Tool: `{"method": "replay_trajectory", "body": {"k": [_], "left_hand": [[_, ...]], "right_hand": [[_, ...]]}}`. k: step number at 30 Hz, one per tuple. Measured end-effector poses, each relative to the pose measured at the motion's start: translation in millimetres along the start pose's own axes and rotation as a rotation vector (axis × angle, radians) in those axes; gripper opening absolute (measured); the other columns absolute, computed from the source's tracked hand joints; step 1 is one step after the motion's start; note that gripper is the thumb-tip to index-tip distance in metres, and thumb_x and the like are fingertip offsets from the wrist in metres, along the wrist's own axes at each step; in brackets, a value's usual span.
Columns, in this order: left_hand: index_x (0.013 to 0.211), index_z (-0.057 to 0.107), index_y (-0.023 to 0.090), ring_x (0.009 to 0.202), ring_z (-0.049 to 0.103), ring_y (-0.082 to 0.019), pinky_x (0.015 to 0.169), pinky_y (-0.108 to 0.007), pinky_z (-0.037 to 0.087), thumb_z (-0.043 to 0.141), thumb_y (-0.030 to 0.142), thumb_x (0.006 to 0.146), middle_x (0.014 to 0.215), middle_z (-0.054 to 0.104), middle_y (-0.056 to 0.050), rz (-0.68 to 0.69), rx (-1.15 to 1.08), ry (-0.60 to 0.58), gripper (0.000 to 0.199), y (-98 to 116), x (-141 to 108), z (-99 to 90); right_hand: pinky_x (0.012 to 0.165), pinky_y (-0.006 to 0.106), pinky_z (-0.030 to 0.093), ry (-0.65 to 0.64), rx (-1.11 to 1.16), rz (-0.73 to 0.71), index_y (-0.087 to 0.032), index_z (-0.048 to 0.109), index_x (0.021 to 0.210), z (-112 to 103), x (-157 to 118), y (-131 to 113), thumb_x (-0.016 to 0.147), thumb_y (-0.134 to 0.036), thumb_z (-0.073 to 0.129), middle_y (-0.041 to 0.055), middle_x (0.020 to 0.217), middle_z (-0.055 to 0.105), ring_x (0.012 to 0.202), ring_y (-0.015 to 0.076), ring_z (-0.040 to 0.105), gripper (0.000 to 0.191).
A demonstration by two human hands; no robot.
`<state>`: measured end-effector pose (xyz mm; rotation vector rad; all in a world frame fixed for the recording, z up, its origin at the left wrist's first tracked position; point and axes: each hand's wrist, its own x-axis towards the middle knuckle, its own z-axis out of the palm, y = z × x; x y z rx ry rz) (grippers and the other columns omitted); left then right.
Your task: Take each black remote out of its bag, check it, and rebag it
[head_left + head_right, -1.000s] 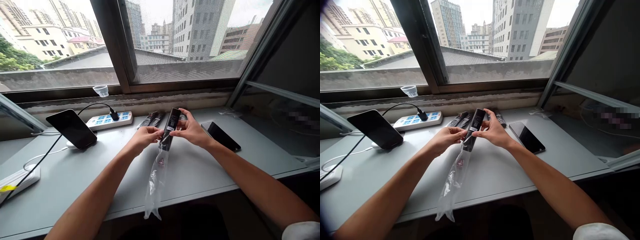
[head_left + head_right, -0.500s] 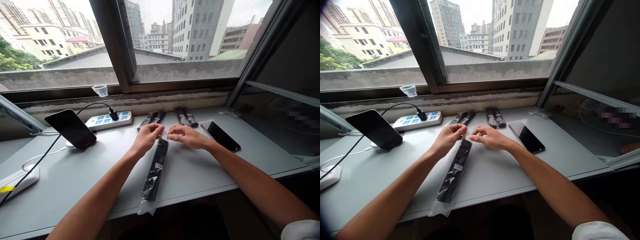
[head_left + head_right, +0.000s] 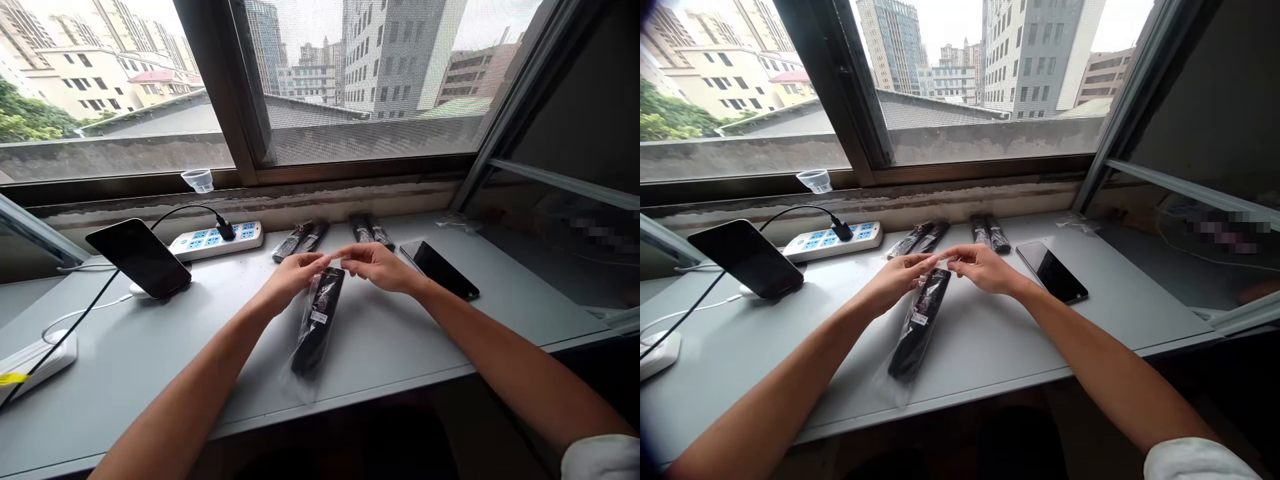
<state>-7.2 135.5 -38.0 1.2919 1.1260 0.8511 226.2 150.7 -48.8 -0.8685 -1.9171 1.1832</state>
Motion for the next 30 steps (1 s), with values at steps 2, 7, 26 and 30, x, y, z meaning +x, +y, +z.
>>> {"method": "replay_trajectory", "body": {"k": [2,7,26,30], "left_hand": [[0.104,0.08,0.016,0.093,0.068,-0.02,0.08,-0.031,0.051,0.088,0.063,0.074,0.107,0.075,-0.01,-0.034,-0.006,-0.058,0.056,-0.4,-0.1,-2.6],[0.089,0.077,0.016,0.083,0.065,-0.016,0.078,-0.03,0.052,0.092,0.061,0.07,0.09,0.072,-0.006,0.025,-0.074,0.019,0.051,2.0,-1.3,1.1],[0.115,0.079,0.022,0.094,0.064,-0.02,0.086,-0.035,0.054,0.089,0.048,0.076,0.104,0.072,-0.008,0.025,-0.171,-0.007,0.047,3.9,-4.5,1.1],[0.094,0.077,0.018,0.088,0.065,-0.02,0.085,-0.038,0.058,0.081,0.036,0.077,0.094,0.07,-0.007,0.07,-0.165,-0.03,0.025,6.7,-5.4,2.6]], "right_hand": [[0.069,0.029,0.051,0.046,0.014,0.005,-0.019,0.078,0.113,1.2,0.1,-3.8,0.095,-0.034,0.07,0.0046,0.092,0.074,0.079,0.0162,0.064,0.024],[0.063,0.026,0.057,0.045,0.17,0.245,-0.022,0.067,0.129,3.8,-1.8,-12.1,0.094,-0.048,0.074,0.008,0.108,0.075,0.085,0.0192,0.074,0.044],[0.09,0.036,0.065,0.033,0.503,0.297,-0.023,0.079,0.121,-0.3,1.0,-0.2,0.087,-0.038,0.084,0.0084,0.104,0.083,0.092,0.0213,0.08,0.038],[0.093,0.04,0.063,0.042,0.532,0.251,-0.019,0.082,0.107,0.7,1.7,-2.5,0.085,-0.031,0.079,0.0079,0.098,0.082,0.091,0.0221,0.079,0.024]]}}
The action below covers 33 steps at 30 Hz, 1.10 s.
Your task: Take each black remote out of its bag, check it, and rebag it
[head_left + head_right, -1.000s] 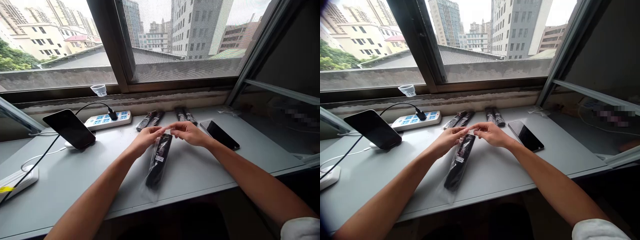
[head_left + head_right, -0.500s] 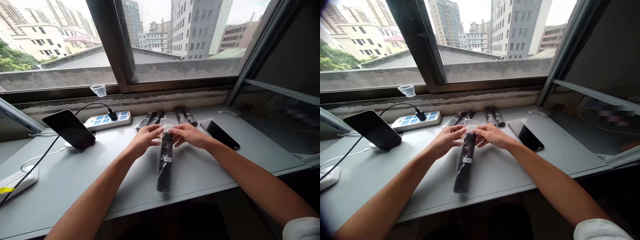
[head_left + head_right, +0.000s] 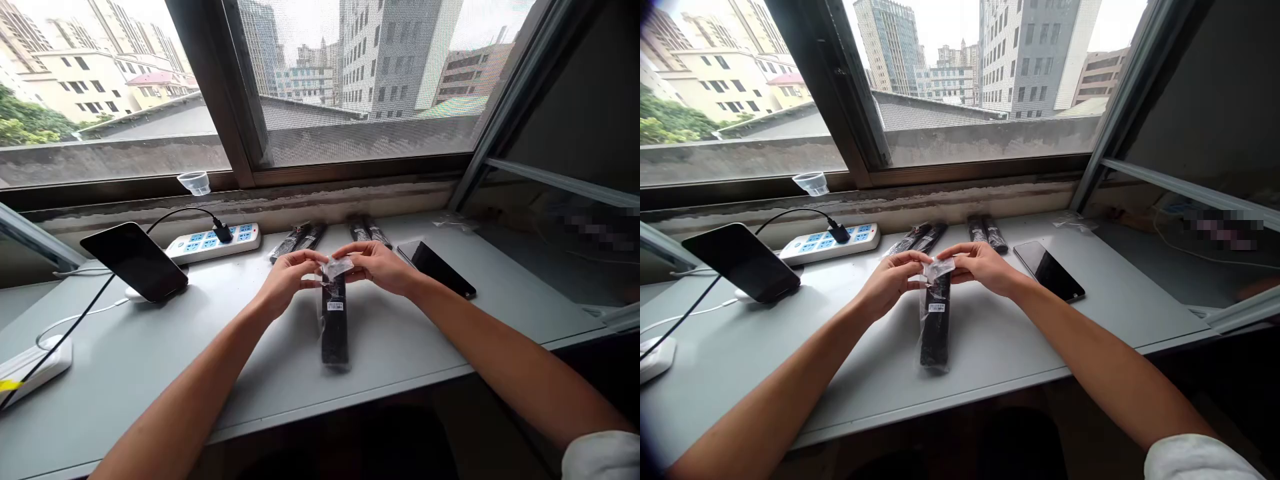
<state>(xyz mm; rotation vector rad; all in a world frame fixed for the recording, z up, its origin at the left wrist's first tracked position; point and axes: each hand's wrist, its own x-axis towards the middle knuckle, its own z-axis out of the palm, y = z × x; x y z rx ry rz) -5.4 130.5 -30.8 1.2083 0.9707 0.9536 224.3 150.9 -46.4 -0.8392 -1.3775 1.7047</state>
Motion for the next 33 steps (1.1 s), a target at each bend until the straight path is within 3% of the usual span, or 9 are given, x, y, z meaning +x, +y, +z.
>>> {"method": "replay_trajectory", "body": {"k": [3,6,12,15,17,22,25,27,33], "left_hand": [[0.095,0.073,0.019,0.091,0.067,-0.022,0.081,-0.039,0.06,0.071,0.04,0.084,0.098,0.07,-0.007,0.005,0.021,-0.054,0.024,2.3,-2.5,2.4],[0.1,0.067,0.02,0.094,0.069,-0.023,0.08,-0.039,0.061,0.071,0.053,0.088,0.106,0.069,-0.007,0.01,0.087,-0.042,0.036,2.3,-4.1,6.6],[0.123,0.065,0.019,0.113,0.07,-0.029,0.095,-0.046,0.06,0.079,0.049,0.086,0.138,0.063,-0.015,0.152,0.399,0.025,0.05,-6.4,1.9,12.3],[0.137,0.064,0.023,0.142,0.052,-0.034,0.114,-0.051,0.05,0.066,0.041,0.096,0.162,0.045,-0.014,0.379,0.776,0.09,0.044,-9.6,1.1,16.1],[0.151,0.055,0.025,0.157,0.034,-0.032,0.128,-0.052,0.034,0.055,0.037,0.101,0.171,0.034,-0.01,0.489,1.007,0.006,0.051,-10.3,-2.8,20.0],[0.169,0.021,0.011,0.164,0.007,-0.034,0.133,-0.051,0.022,0.055,0.038,0.097,0.176,0.013,-0.016,0.401,1.276,-0.249,0.083,-15.5,-7.4,32.2],[0.166,0.018,-0.002,0.163,0.003,-0.035,0.133,-0.049,0.019,0.046,0.027,0.096,0.174,0.009,-0.025,0.297,1.376,-0.253,0.081,-23.6,5.4,39.7],[0.164,0.021,-0.005,0.163,0.005,-0.035,0.133,-0.048,0.019,0.043,0.025,0.096,0.173,0.013,-0.027,0.31,1.439,-0.219,0.078,-29.3,21.1,43.6],[0.157,0.039,0.0,0.16,0.028,-0.034,0.129,-0.049,0.025,0.04,0.029,0.101,0.166,0.038,-0.025,0.36,1.544,-0.004,0.063,-37.7,79.8,48.3]], "right_hand": [[0.091,0.041,0.063,-0.01,0.013,-0.019,-0.016,0.083,0.101,2.2,-0.8,-2.8,0.09,-0.037,0.072,0.0104,0.097,0.081,0.093,0.0247,0.078,0.027],[0.09,0.04,0.062,0.049,-0.052,-0.052,-0.016,0.081,0.101,4.7,-1.7,-3.2,0.085,-0.043,0.081,0.0096,0.097,0.08,0.094,0.0245,0.076,0.032],[0.095,0.039,0.056,0.189,-0.255,-0.142,-0.019,0.077,0.111,-0.4,-0.4,-2.1,0.08,-0.036,0.087,0.0043,0.097,0.077,0.094,0.0207,0.073,0.037],[0.098,0.039,0.055,0.28,-0.356,-0.185,-0.02,0.077,0.112,-8.3,4.2,-0.3,0.08,-0.036,0.086,0.0067,0.108,0.078,0.101,0.0218,0.073,0.036],[0.098,0.039,0.056,0.303,-0.354,-0.205,-0.019,0.077,0.112,-13.4,8.2,2.6,0.08,-0.035,0.085,0.0082,0.111,0.079,0.101,0.0223,0.074,0.036],[0.093,0.04,0.06,0.334,-0.375,-0.116,-0.016,0.074,0.119,-19.1,15.7,11.5,0.086,-0.031,0.081,0.0094,0.096,0.08,0.095,0.0245,0.077,0.037],[0.091,0.04,0.061,0.365,-0.495,-0.148,-0.017,0.073,0.12,-19.0,16.5,15.1,0.087,-0.028,0.078,0.0147,0.127,0.073,0.096,0.024,0.077,0.035],[0.091,0.04,0.061,0.401,-0.601,-0.218,-0.018,0.073,0.118,-19.6,15.5,15.1,0.088,-0.028,0.076,0.0162,0.145,0.062,0.094,0.0225,0.077,0.032],[0.088,0.042,0.059,0.508,-0.815,-0.312,-0.023,0.074,0.11,-21.0,9.2,4.7,0.093,-0.032,0.069,0.0113,0.127,0.068,0.078,0.0198,0.072,0.02]]}}
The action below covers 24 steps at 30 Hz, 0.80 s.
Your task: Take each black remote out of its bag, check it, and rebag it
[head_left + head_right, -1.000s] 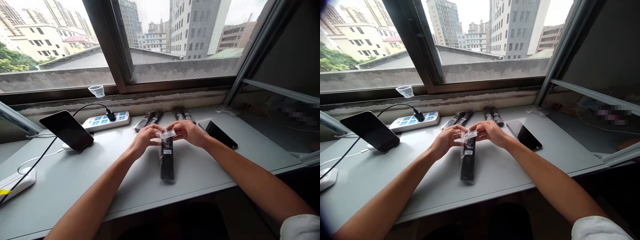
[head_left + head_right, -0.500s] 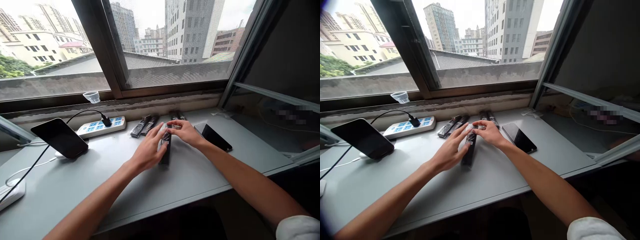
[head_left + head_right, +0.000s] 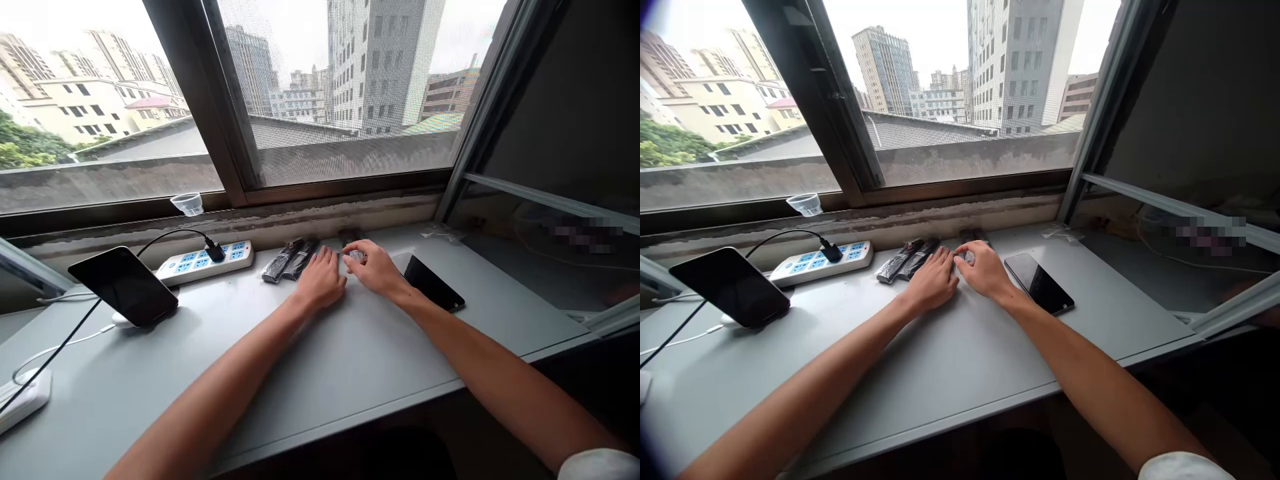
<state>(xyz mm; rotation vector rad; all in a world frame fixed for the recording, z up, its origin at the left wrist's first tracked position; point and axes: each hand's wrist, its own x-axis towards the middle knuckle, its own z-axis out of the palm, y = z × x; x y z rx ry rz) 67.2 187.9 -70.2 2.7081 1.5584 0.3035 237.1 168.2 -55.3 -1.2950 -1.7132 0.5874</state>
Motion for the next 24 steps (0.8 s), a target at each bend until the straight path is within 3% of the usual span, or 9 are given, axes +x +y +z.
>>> {"method": "replay_trajectory", "body": {"k": [4,7,11,15,19,22,24], "left_hand": [[0.148,0.05,0.006,0.153,0.039,-0.033,0.124,-0.047,0.03,0.041,0.03,0.103,0.156,0.052,-0.023,-0.051,0.031,0.091,0.052,-1.1,26.9,2.0],[0.145,0.053,0.011,0.146,0.044,-0.034,0.117,-0.047,0.038,0.04,0.032,0.105,0.15,0.057,-0.021,-0.115,0.05,0.143,0.048,0.3,31.5,-6.6],[0.135,0.058,0.011,0.135,0.051,-0.039,0.106,-0.05,0.045,0.035,0.033,0.106,0.142,0.058,-0.024,-0.271,0.088,0.172,0.044,-8.4,15.7,-27.1],[0.122,0.064,0.004,0.118,0.062,-0.048,0.093,-0.053,0.051,0.054,0.033,0.095,0.126,0.064,-0.032,-0.429,0.105,0.044,0.041,-28.3,-8.7,-43.3],[0.112,0.067,0.007,0.111,0.068,-0.045,0.089,-0.047,0.052,0.061,0.03,0.087,0.114,0.07,-0.03,-0.484,0.07,-0.04,0.034,-41.5,-24.8,-49.3],[0.116,0.064,0.01,0.112,0.069,-0.042,0.088,-0.044,0.053,0.063,0.035,0.086,0.116,0.071,-0.026,-0.506,0.037,-0.007,0.039,-48.9,-32.3,-54.9],[0.121,0.061,0.012,0.115,0.068,-0.039,0.092,-0.043,0.054,0.066,0.041,0.086,0.12,0.07,-0.023,-0.489,-0.05,0.101,0.046,-56.1,-37.6,-62.3]], "right_hand": [[0.085,0.038,0.057,-0.057,-0.02,-0.018,-0.022,0.074,0.106,-1.4,-2.5,-7.8,0.093,-0.031,0.067,0.0094,0.121,0.069,0.086,0.0208,0.072,0.017],[0.082,0.036,0.056,-0.058,-0.01,-0.011,-0.022,0.074,0.104,-1.7,-4.4,-12.8,0.094,-0.031,0.067,0.0089,0.12,0.069,0.086,0.0202,0.071,0.016],[0.083,0.037,0.054,-0.029,-0.02,-0.021,-0.024,0.074,0.103,-3.5,-5.9,-17.4,0.094,-0.033,0.067,0.0073,0.118,0.071,0.085,0.02,0.07,0.015],[0.079,0.035,0.054,-0.047,-0.017,-0.045,-0.023,0.074,0.101,-1.6,-7.7,-17.0,0.094,-0.034,0.066,0.0069,0.114,0.073,0.085,0.0203,0.069,0.015],[0.077,0.035,0.054,-0.072,-0.021,-0.057,-0.024,0.074,0.1,1.7,-8.9,-13.9,0.094,-0.034,0.066,0.0063,0.11,0.076,0.087,0.0212,0.069,0.015],[0.077,0.035,0.055,-0.102,0.024,-0.007,-0.023,0.074,0.099,1.8,-7.5,-12.8,0.094,-0.037,0.066,0.0055,0.103,0.077,0.084,0.0202,0.068,0.017],[0.069,0.032,0.056,-0.143,0.119,0.065,-0.022,0.074,0.099,1.0,-5.7,-13.1,0.094,-0.038,0.067,0.0061,0.098,0.076,0.081,0.0201,0.069,0.018]]}}
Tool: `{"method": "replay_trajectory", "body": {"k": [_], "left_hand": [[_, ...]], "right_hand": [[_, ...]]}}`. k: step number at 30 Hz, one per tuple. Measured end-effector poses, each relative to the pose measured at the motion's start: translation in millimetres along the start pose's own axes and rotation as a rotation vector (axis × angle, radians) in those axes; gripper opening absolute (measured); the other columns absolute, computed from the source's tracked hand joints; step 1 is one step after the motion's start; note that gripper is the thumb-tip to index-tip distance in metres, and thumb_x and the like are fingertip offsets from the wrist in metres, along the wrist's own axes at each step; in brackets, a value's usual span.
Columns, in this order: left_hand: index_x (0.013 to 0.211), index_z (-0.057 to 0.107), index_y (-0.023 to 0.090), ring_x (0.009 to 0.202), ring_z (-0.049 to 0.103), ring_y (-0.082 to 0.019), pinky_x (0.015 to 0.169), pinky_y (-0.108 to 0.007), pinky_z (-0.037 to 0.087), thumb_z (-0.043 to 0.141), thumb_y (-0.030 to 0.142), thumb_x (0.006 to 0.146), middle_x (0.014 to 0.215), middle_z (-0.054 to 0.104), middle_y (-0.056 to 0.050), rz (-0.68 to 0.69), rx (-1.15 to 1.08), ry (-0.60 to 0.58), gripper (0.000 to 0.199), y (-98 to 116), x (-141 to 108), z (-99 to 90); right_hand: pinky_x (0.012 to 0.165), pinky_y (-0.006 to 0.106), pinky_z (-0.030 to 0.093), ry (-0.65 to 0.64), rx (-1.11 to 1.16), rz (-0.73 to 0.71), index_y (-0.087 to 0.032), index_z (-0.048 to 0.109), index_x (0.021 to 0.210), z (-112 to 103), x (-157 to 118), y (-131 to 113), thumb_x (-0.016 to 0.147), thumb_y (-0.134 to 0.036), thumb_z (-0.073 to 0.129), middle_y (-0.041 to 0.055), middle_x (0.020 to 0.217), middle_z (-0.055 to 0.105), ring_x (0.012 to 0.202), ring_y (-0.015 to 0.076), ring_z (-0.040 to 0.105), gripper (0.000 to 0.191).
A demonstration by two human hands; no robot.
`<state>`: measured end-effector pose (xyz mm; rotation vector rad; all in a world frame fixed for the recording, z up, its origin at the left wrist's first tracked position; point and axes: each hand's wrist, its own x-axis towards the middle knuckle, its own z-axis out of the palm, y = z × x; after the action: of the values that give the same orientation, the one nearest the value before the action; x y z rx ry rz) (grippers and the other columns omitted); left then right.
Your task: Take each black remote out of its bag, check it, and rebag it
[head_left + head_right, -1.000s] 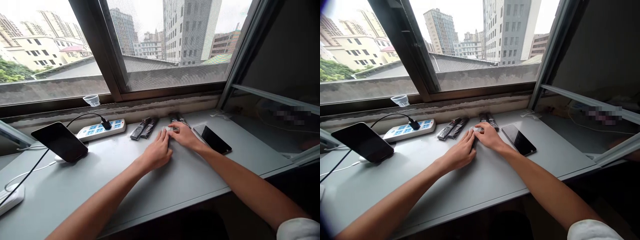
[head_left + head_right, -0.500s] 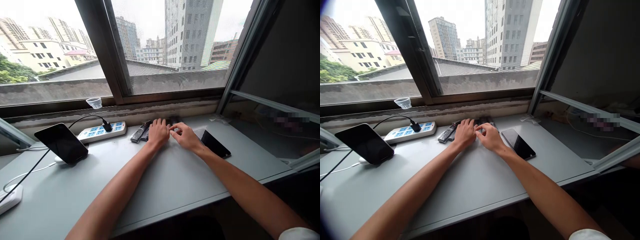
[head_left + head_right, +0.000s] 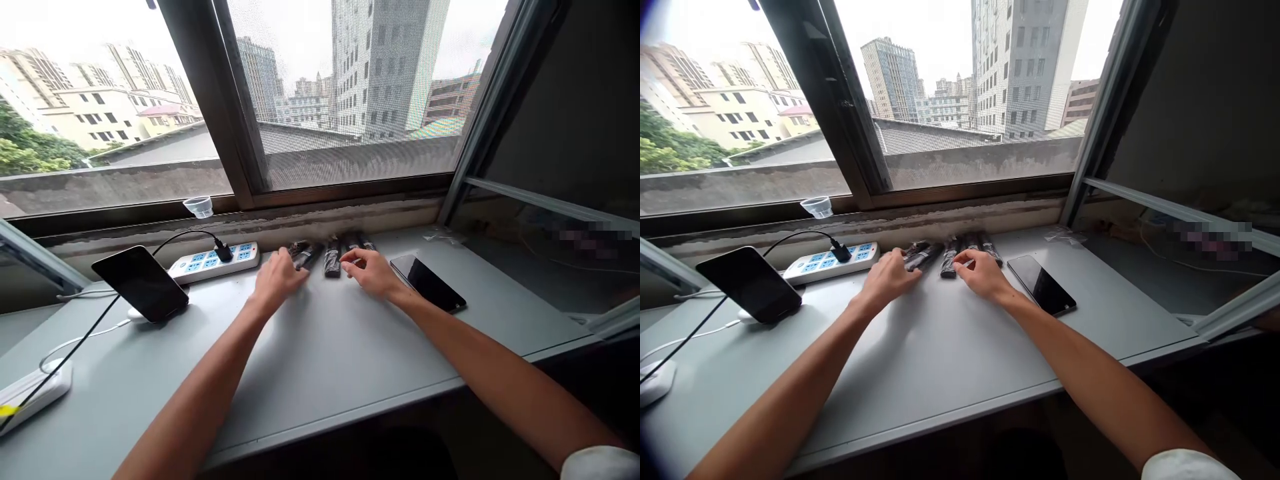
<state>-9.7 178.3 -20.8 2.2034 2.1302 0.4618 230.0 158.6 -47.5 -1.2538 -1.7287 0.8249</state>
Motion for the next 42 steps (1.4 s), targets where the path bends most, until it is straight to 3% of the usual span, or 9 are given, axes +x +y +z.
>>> {"method": "replay_trajectory", "body": {"k": [5,11,16,24,27,30,34,37,42], "left_hand": [[0.125,0.061,0.02,0.103,0.069,-0.023,0.091,-0.034,0.058,0.073,0.049,0.087,0.113,0.071,-0.009,0.173,-0.569,0.397,0.049,-19.8,-4.2,-24.5],[0.124,0.074,0.022,0.109,0.068,-0.02,0.089,-0.028,0.059,0.071,0.046,0.096,0.128,0.07,-0.008,0.314,-0.817,0.638,0.037,-19.4,-20.4,-33.9],[0.122,0.079,0.024,0.11,0.072,-0.021,0.091,-0.03,0.059,0.073,0.038,0.098,0.127,0.075,-0.008,0.431,-0.899,0.774,0.029,-11.6,-29.2,-32.0],[0.119,0.077,0.021,0.087,0.078,-0.021,0.077,-0.034,0.066,0.069,0.042,0.099,0.093,0.079,-0.005,0.229,-1.17,0.752,0.029,-9.4,-25.3,-33.2],[0.128,0.072,0.025,0.102,0.076,-0.023,0.091,-0.042,0.064,0.061,0.036,0.103,0.109,0.078,-0.006,0.269,-1.046,0.803,0.029,-19.8,-23.1,-45.0],[0.13,0.072,0.028,0.135,0.06,-0.03,0.12,-0.052,0.044,0.066,0.031,0.099,0.138,0.068,-0.007,0.461,-0.563,0.942,0.032,-28.7,-26.5,-57.1],[0.154,0.052,0.027,0.143,0.052,-0.036,0.123,-0.054,0.039,0.079,0.046,0.089,0.154,0.057,-0.01,0.799,-0.101,0.466,0.073,-27.6,-34.4,-50.8],[0.159,0.046,0.024,0.123,0.068,-0.035,0.104,-0.047,0.054,0.072,0.038,0.095,0.142,0.067,-0.012,0.761,0.073,0.075,0.071,-25.3,-36.5,-33.4],[0.149,0.059,0.027,0.106,0.073,-0.032,0.086,-0.041,0.058,0.064,0.036,0.098,0.131,0.072,-0.008,0.611,0.102,-0.116,0.051,-44.6,-31.3,-20.7]], "right_hand": [[0.055,0.026,0.058,-0.115,0.315,0.217,-0.018,0.07,0.099,-0.8,1.7,-4.3,0.094,-0.033,0.069,0.0097,0.099,0.074,0.078,0.0189,0.072,0.015],[0.077,0.031,0.067,-0.339,0.776,0.524,-0.014,0.059,0.119,8.7,-1.9,-7.4,0.101,-0.042,0.065,0.0173,0.113,0.074,0.088,0.0232,0.08,0.033],[0.09,0.038,0.067,-0.432,1.119,0.537,-0.014,0.05,0.127,13.1,-3.1,-7.1,0.103,-0.047,0.062,0.0196,0.122,0.07,0.106,0.0296,0.079,0.043],[0.063,0.018,0.064,-0.53,1.055,0.491,-0.017,0.068,0.113,10.1,-1.4,0.3,0.097,-0.034,0.075,0.0036,0.094,0.071,0.073,0.0125,0.075,0.024],[0.055,0.013,0.06,-0.493,0.983,0.447,-0.017,0.074,0.114,6.6,2.6,5.5,0.09,-0.031,0.083,0.0029,0.097,0.072,0.076,0.0117,0.076,0.029],[0.061,0.013,0.061,-0.435,0.934,0.415,-0.016,0.076,0.114,4.8,5.5,10.0,0.083,-0.025,0.09,0.0032,0.096,0.074,0.079,0.0126,0.077,0.034],[0.075,0.019,0.064,-0.435,0.848,0.362,-0.017,0.075,0.12,2.3,5.1,10.0,0.081,-0.032,0.092,0.0066,0.103,0.078,0.081,0.0141,0.078,0.045],[0.083,0.028,0.066,-0.448,0.689,0.324,-0.02,0.072,0.128,-3.6,4.0,8.0,0.078,-0.035,0.094,0.0091,0.108,0.079,0.087,0.0194,0.08,0.057],[0.073,0.032,0.066,-0.172,0.426,0.234,-0.022,0.07,0.123,-16.9,8.3,8.3,0.074,-0.032,0.095,0.0062,0.097,0.076,0.086,0.0218,0.077,0.056]]}}
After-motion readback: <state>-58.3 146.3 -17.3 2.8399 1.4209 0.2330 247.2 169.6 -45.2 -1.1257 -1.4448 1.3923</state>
